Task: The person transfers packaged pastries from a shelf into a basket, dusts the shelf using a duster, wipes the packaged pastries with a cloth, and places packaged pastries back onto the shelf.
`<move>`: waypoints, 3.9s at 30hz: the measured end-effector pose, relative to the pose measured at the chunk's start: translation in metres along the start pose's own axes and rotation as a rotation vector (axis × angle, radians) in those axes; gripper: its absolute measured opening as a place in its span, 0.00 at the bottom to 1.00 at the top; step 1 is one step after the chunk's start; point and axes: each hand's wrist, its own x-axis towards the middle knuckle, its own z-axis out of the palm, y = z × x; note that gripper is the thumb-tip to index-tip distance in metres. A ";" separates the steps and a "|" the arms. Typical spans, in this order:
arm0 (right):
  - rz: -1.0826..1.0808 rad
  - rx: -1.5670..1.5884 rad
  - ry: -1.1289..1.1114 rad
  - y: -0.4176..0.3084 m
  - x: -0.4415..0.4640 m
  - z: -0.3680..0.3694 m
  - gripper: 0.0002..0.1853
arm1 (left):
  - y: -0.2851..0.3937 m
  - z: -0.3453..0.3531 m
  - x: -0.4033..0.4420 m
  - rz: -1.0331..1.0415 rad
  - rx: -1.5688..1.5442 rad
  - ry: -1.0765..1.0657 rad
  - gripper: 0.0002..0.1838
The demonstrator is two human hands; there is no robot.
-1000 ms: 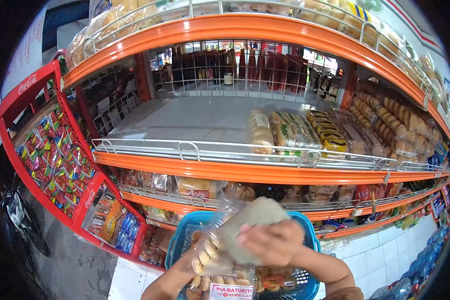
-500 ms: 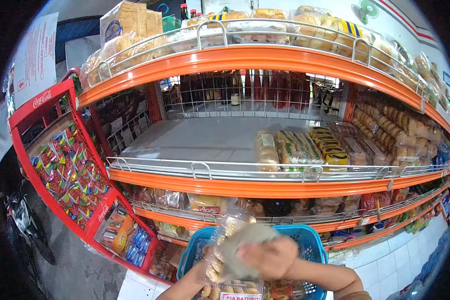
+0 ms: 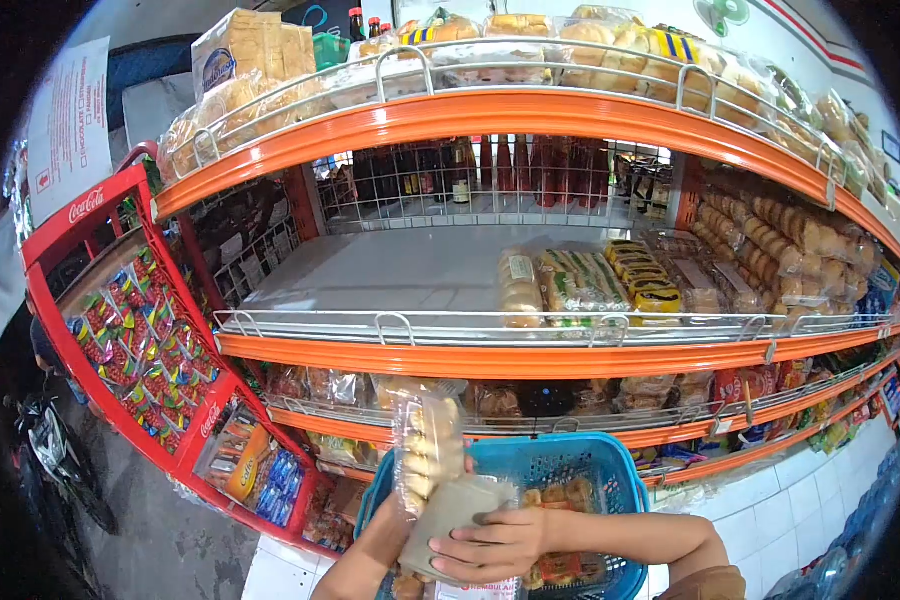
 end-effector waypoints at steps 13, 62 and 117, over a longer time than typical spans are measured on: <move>1.119 0.031 -0.375 0.015 0.049 -0.038 0.20 | 0.008 -0.005 0.000 0.471 0.409 0.363 0.26; 0.952 0.096 -0.232 -0.036 -0.019 -0.067 0.20 | 0.219 0.174 0.046 0.167 2.526 1.665 0.45; 1.308 -0.311 -0.270 -0.009 -0.052 -0.059 0.23 | 0.002 0.062 0.011 0.406 3.094 0.459 0.20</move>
